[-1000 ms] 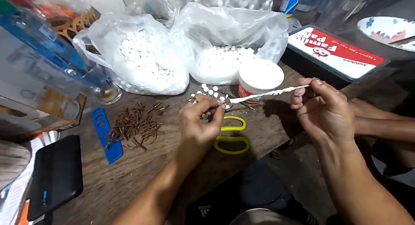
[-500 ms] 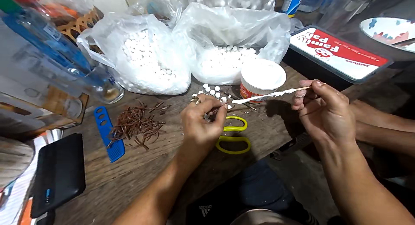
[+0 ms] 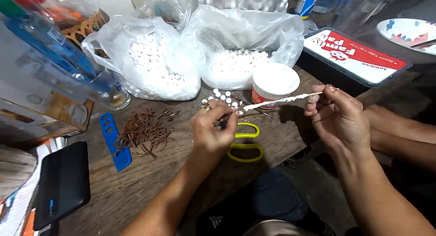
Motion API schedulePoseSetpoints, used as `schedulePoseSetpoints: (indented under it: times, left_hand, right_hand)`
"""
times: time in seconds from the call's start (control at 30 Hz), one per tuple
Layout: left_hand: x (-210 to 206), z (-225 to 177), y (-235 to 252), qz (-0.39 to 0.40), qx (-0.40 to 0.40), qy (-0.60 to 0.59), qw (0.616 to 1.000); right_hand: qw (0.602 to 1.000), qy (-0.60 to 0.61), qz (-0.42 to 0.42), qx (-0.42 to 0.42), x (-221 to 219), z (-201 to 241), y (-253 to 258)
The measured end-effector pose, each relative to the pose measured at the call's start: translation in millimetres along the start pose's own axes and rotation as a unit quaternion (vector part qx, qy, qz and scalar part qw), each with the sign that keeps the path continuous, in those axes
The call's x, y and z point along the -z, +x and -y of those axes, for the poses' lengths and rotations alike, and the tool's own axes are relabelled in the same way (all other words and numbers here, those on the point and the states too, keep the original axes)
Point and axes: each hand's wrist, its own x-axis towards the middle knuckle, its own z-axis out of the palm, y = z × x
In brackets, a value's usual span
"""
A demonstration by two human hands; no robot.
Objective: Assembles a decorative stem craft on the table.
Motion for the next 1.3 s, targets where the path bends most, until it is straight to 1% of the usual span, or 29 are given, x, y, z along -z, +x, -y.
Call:
schedulePoseSetpoints:
  times: [0.17,0.4,0.73,0.97,1.3]
  left_hand:
    - [-0.2,0.3,0.5,-0.005,-0.002,0.004,1.0]
    - [-0.5,-0.4,0.2,-0.007,-0.006,0.011,1.0]
    - [0.7,-0.6,0.3,-0.004,-0.007,0.011,1.0]
    - [0.5,-0.4,0.7,-0.007,-0.012,0.007,1.0]
    - [0.1,-1.8,1.2,-0.011,-0.006,-0.009,1.0]
  right_hand:
    - [1.0,0.009,0.014,-0.006,0.9,-0.7,0.0]
    - [0.999,0.026,-0.002,-0.033,0.0,-0.6,2.0]
    - [0.999,0.036,0.001,-0.035,1.4,-3.2,2.4]
    - [0.994,0.067,-0.018,-0.083,-2.2,-5.9,0.6]
    - [0.989,0.1,-0.033,-0.108,-4.0,-7.2,0.0]
